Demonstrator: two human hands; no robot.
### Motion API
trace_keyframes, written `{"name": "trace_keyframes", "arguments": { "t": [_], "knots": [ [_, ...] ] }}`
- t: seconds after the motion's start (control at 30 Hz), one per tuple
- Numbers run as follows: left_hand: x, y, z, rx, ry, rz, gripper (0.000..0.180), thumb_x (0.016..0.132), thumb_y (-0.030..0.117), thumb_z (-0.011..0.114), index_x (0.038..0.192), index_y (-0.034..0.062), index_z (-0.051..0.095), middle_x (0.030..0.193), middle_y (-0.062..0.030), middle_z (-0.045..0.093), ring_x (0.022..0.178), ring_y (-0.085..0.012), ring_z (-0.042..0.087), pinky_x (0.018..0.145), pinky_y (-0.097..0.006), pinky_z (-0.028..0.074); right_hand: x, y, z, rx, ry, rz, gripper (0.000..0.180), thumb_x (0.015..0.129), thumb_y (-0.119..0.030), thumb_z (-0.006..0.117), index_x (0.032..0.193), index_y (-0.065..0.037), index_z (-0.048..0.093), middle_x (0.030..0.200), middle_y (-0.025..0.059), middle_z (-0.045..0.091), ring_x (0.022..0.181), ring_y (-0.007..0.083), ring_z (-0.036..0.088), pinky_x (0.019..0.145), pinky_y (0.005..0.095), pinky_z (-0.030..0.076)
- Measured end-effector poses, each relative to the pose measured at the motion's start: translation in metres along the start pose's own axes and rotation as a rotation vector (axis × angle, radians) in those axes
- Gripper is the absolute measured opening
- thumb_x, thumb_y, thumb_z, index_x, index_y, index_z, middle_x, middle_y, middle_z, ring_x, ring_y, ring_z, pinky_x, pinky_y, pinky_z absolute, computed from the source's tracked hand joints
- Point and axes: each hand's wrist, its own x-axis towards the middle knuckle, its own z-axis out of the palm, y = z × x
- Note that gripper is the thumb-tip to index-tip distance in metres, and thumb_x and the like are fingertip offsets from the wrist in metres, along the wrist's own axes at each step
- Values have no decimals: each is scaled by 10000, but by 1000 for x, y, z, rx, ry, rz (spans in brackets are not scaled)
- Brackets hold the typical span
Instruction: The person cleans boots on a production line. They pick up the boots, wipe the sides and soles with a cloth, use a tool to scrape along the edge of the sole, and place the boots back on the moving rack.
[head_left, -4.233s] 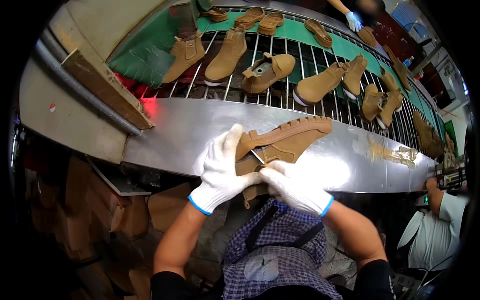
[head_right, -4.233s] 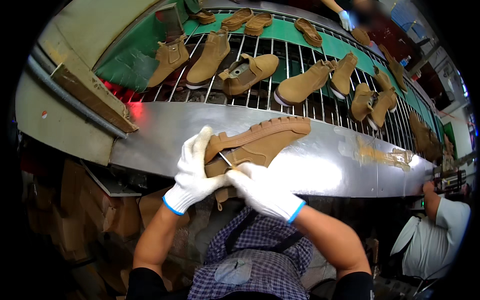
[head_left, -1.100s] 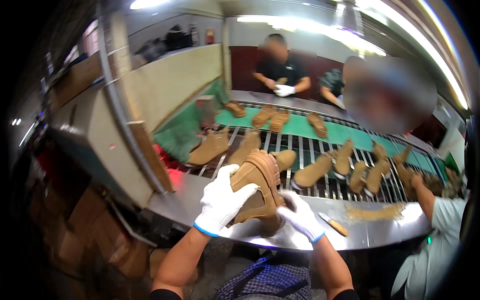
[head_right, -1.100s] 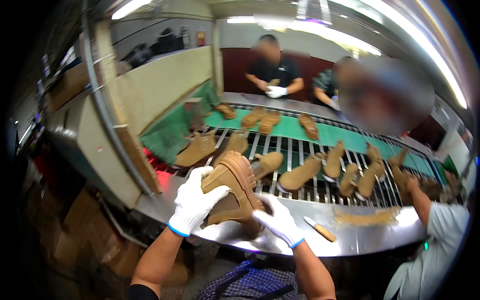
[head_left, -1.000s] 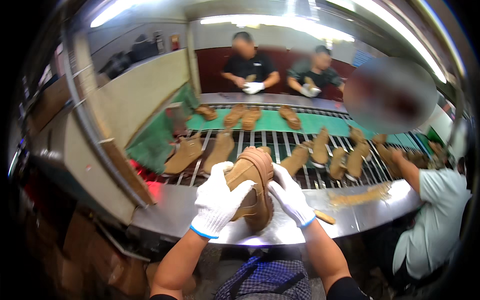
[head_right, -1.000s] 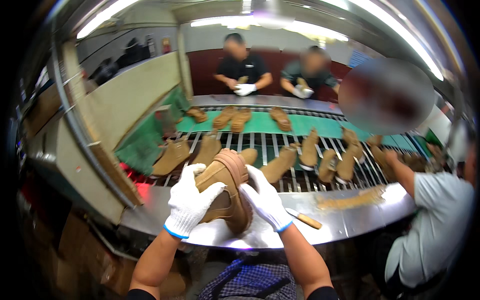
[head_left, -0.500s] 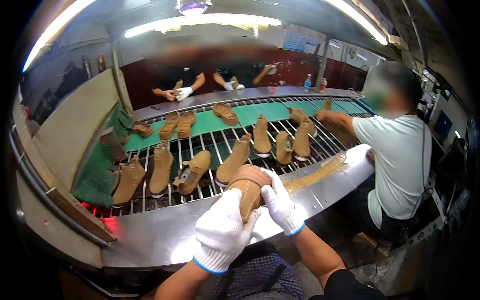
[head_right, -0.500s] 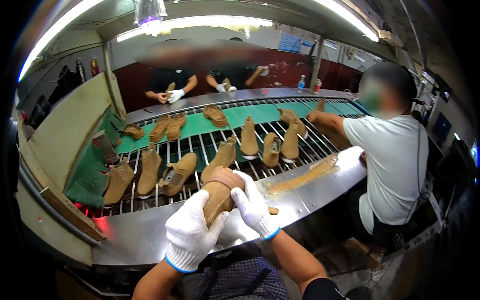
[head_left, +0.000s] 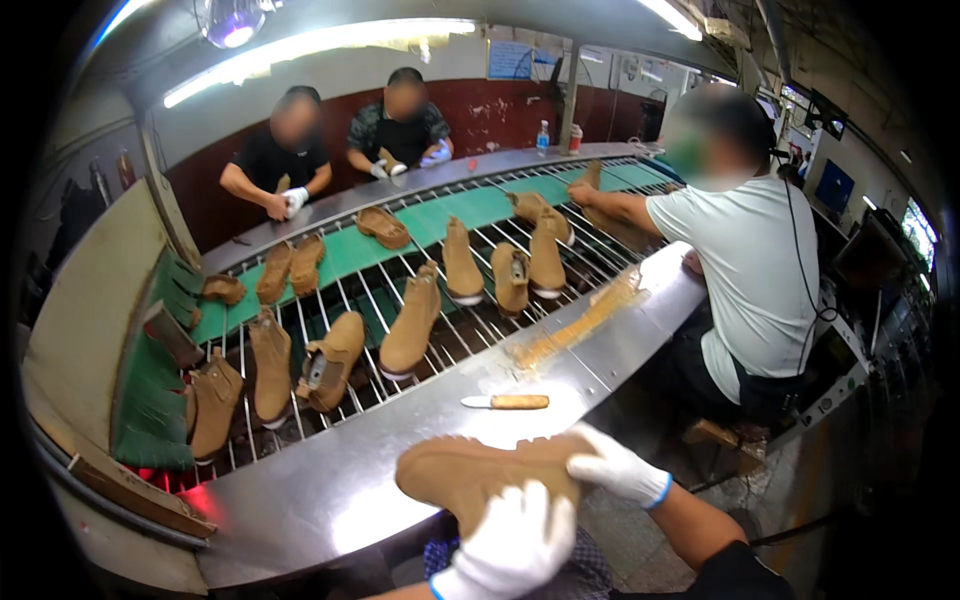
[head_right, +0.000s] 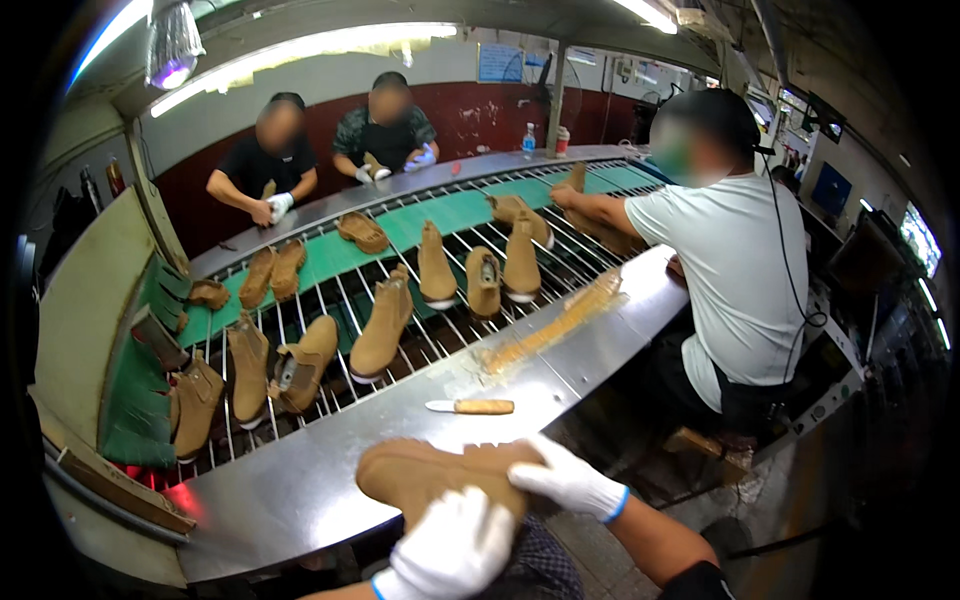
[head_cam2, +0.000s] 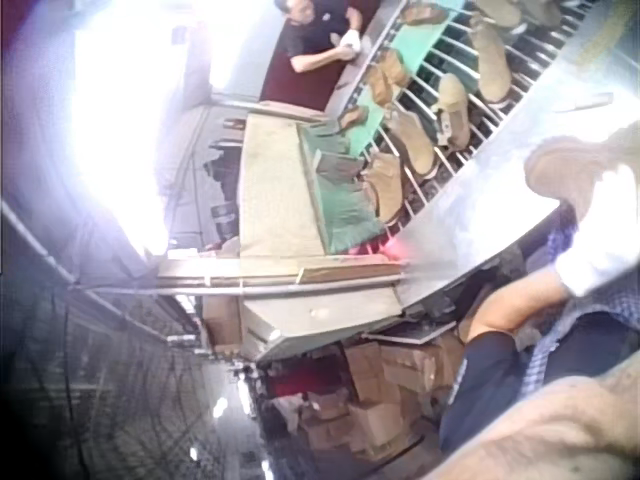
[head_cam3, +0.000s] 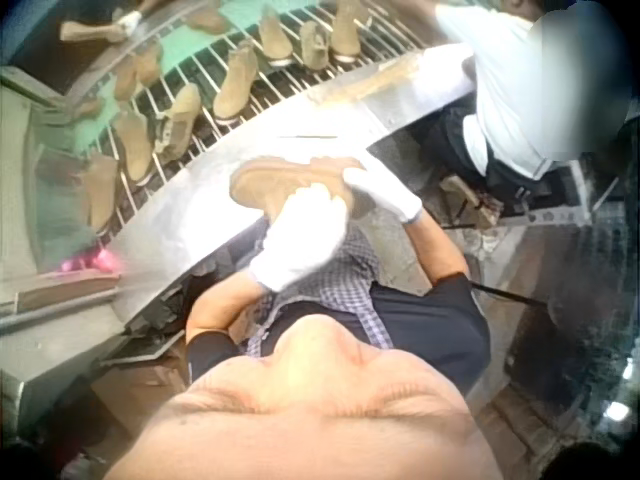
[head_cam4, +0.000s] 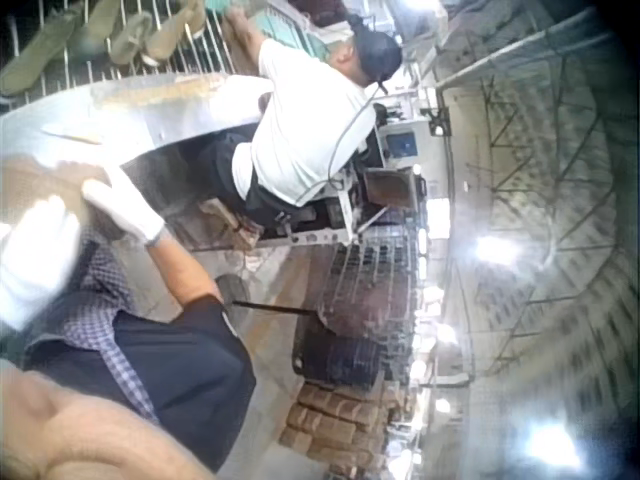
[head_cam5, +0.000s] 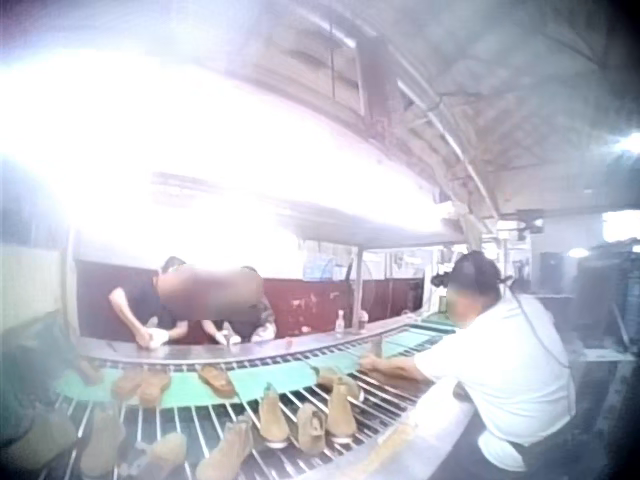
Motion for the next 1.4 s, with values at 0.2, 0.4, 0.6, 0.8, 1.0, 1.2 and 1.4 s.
{"name": "trace_keyframes", "arguments": {
  "t": [0.2,0.4,0.6,0.8,1.0,1.2,1.4],
  "knots": [
    [-59,39,5,-419,-315,95,282,955,154,702,1169,-27,687,1069,-276,681,871,-431,671,779,-533,583,-47,99,24,690,-107,510,644,1091,-376,593,1594,-5,437,1557,171,574,1415,293,564,1218,470,442],
    [-31,-4,-32,-373,-140,-57,156,909,179,718,1010,63,690,964,-139,634,879,-365,602,790,-502,500,-38,126,65,1007,63,497,576,1107,-343,502,1576,-11,451,1554,220,569,1372,361,608,1188,541,475],
    [-100,-51,-48,-107,-25,-392,555,695,166,914,1152,-26,665,959,-194,706,806,-379,710,717,-445,609,30,19,-30,859,51,71,661,1050,-528,530,1545,-90,515,1500,165,624,1322,380,649,1032,602,583],
    [-213,-70,-40,143,66,-794,452,800,202,891,1174,12,724,1096,-221,765,975,-409,756,880,-464,620,148,-10,-210,818,302,-205,648,1056,-616,524,1470,-120,568,1241,112,675,1075,289,684,830,464,620],
    [-253,-86,-50,121,108,-1174,438,867,234,833,1225,3,733,1156,-213,768,1079,-388,750,967,-449,606,186,78,-151,332,535,-86,309,1080,-277,643,1270,-36,673,857,50,686,769,170,666,719,322,569],
    [-297,-151,-30,148,265,-1442,410,917,239,818,1236,-2,723,1140,-158,787,1039,-279,772,958,-406,605,188,127,-35,-574,790,-587,223,1009,-155,713,1141,23,735,1012,120,765,879,218,741,813,350,590],
    [-283,-186,-4,204,192,-1450,371,922,246,798,1196,5,731,1118,-153,791,1034,-296,766,958,-417,593,172,109,14,-828,692,-494,237,940,-257,761,1080,-65,758,1016,138,766,875,321,748,815,428,594]
  ]
}}
